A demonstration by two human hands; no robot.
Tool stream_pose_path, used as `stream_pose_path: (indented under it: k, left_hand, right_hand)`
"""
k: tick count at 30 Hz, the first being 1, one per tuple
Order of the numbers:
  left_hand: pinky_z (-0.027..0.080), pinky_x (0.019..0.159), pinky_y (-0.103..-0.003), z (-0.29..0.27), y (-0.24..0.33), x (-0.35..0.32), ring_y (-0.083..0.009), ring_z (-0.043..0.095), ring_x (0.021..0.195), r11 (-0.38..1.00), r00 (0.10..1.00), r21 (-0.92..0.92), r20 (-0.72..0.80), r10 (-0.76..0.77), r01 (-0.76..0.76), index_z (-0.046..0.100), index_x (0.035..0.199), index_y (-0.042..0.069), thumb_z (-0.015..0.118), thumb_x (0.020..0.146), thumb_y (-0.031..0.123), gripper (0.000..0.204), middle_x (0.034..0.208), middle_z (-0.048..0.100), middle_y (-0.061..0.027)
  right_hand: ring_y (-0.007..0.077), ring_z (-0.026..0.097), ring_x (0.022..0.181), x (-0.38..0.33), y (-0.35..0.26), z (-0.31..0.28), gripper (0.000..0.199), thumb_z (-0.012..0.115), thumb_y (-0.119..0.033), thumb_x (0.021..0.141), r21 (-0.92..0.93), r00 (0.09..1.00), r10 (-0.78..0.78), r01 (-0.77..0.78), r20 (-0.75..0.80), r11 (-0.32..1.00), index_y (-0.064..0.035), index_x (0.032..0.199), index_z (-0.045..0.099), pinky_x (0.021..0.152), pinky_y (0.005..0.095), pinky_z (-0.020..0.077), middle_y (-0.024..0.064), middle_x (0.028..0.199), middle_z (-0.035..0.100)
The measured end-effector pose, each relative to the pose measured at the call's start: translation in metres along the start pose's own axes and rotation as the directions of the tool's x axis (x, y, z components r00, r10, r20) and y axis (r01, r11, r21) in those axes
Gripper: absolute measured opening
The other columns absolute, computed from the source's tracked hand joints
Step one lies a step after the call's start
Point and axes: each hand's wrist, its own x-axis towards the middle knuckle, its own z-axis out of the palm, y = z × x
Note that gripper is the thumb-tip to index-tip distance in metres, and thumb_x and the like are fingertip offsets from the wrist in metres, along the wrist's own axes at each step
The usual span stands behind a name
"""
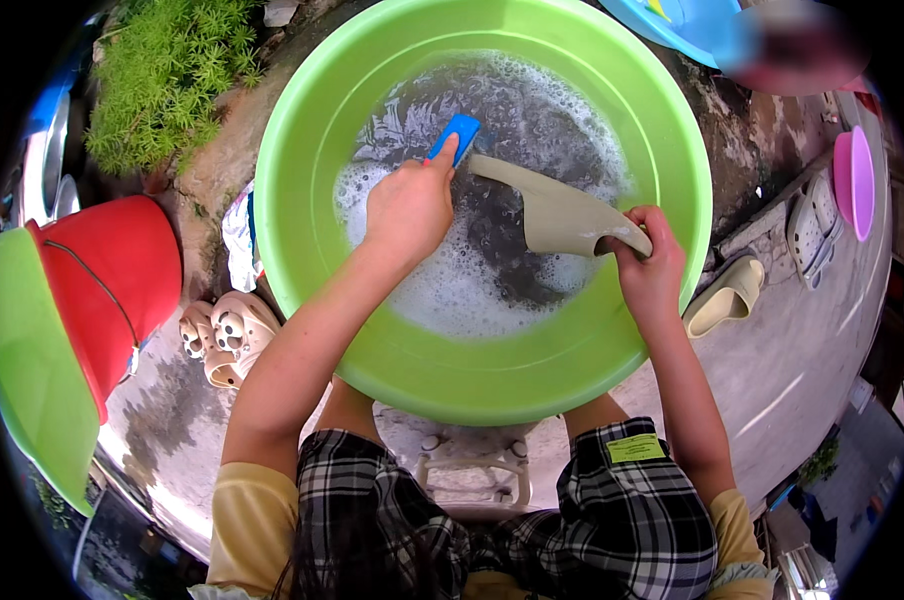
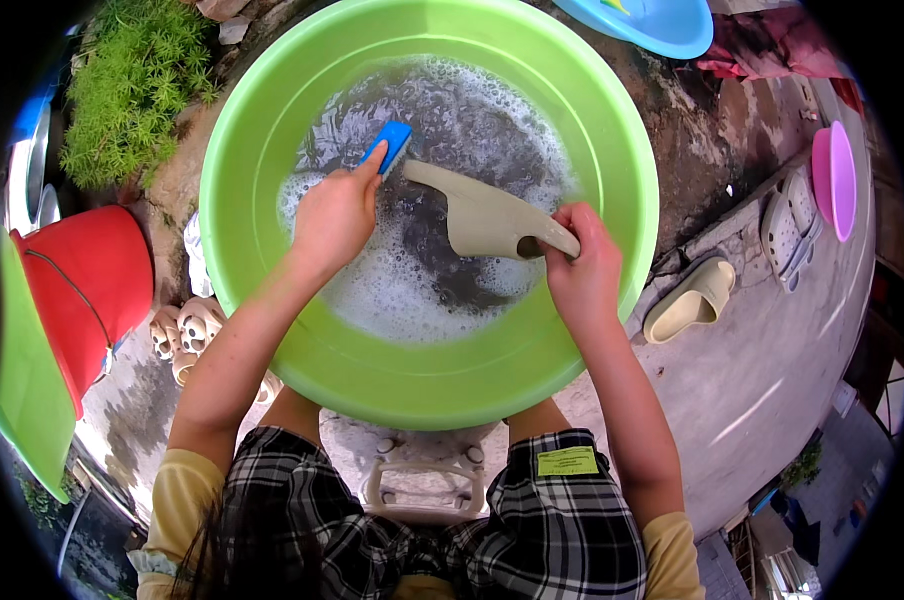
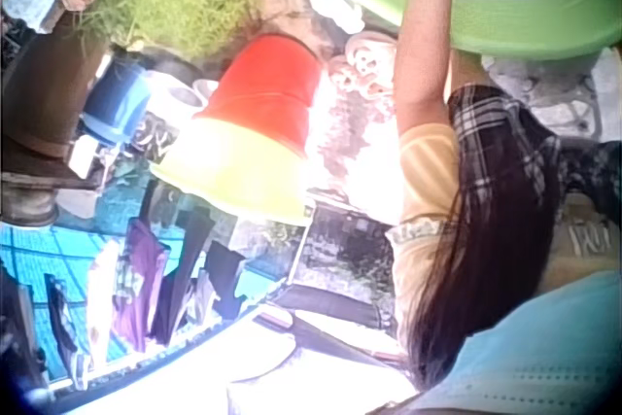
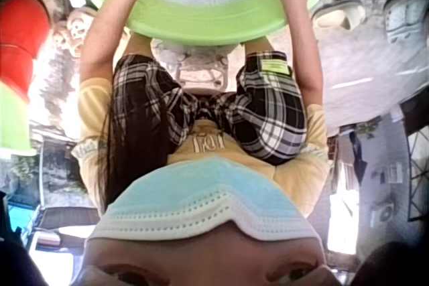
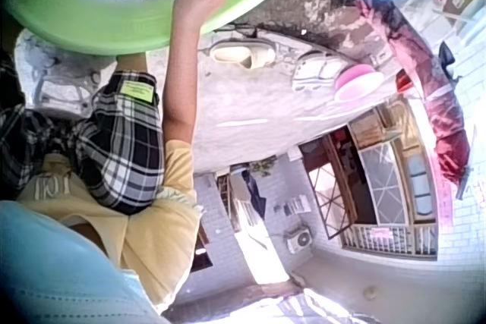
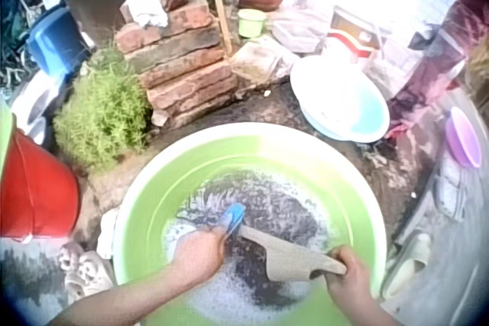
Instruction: The person scrubs a beige slipper with a blue brush in a green basin filled with soapy water. They repeatedly dip the slipper and brush into the water, scrubbing the sole and upper surfaces of the footwear.
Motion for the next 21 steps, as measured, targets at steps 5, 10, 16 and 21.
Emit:
stream_pose_path:
  k: [5,10,16,21]
  left_hand:
    - [0.050,0.072,-0.044,-0.005,-0.040,0.030,-0.0357,0.060,0.085,0.955,0.967,0.176,0.038,-0.251,0.241,0.035,0.138,0.021,0.041,0.088,0.010,0.051,0.082,0.060,-0.0231]
    - [0.047,0.073,-0.042,-0.015,0.014,0.007,-0.0368,0.060,0.080,0.909,0.982,-0.373,0.104,-0.157,0.185,0.036,0.137,0.012,0.042,0.091,0.013,0.046,0.094,0.061,-0.0222]
    - [0.046,0.058,-0.043,-0.005,0.067,-0.035,-0.0342,0.056,0.061,0.912,0.944,-0.293,0.072,0.321,-0.288,0.043,0.134,0.015,0.048,0.089,0.012,0.045,0.075,0.057,-0.0178]
    - [0.046,0.055,-0.044,-0.005,0.063,-0.021,-0.0347,0.055,0.058,0.909,0.963,-0.325,-0.026,0.267,-0.261,0.042,0.134,0.017,0.050,0.088,0.013,0.046,0.069,0.055,-0.0177]
  right_hand:
    - [0.0262,0.059,0.065,0.003,0.000,0.000,0.021,0.069,-0.004,0.073,-0.039,0.998,0.056,-0.056,0.015,0.998,-0.0056,0.087,0.053,0.061,0.0323,0.0464,0.0112,0.073,0.058]
    - [0.0299,0.063,0.072,0.004,0.004,0.001,0.021,0.067,-0.008,0.075,-0.072,0.992,0.127,-0.125,0.012,0.989,-0.0060,0.092,0.054,0.064,0.0345,0.0481,0.0135,0.080,0.063]
    - [0.0299,0.065,0.080,0.003,0.007,0.008,0.028,0.068,-0.009,0.076,0.015,1.000,0.022,-0.022,-0.017,1.000,-0.0076,0.103,0.061,0.069,0.0334,0.0498,0.0150,0.085,0.065]
    - [0.0289,0.066,0.081,0.000,0.004,0.008,0.030,0.066,-0.008,0.078,-0.009,0.990,0.107,-0.106,0.090,0.994,-0.0075,0.107,0.062,0.070,0.0333,0.0504,0.0176,0.088,0.065]
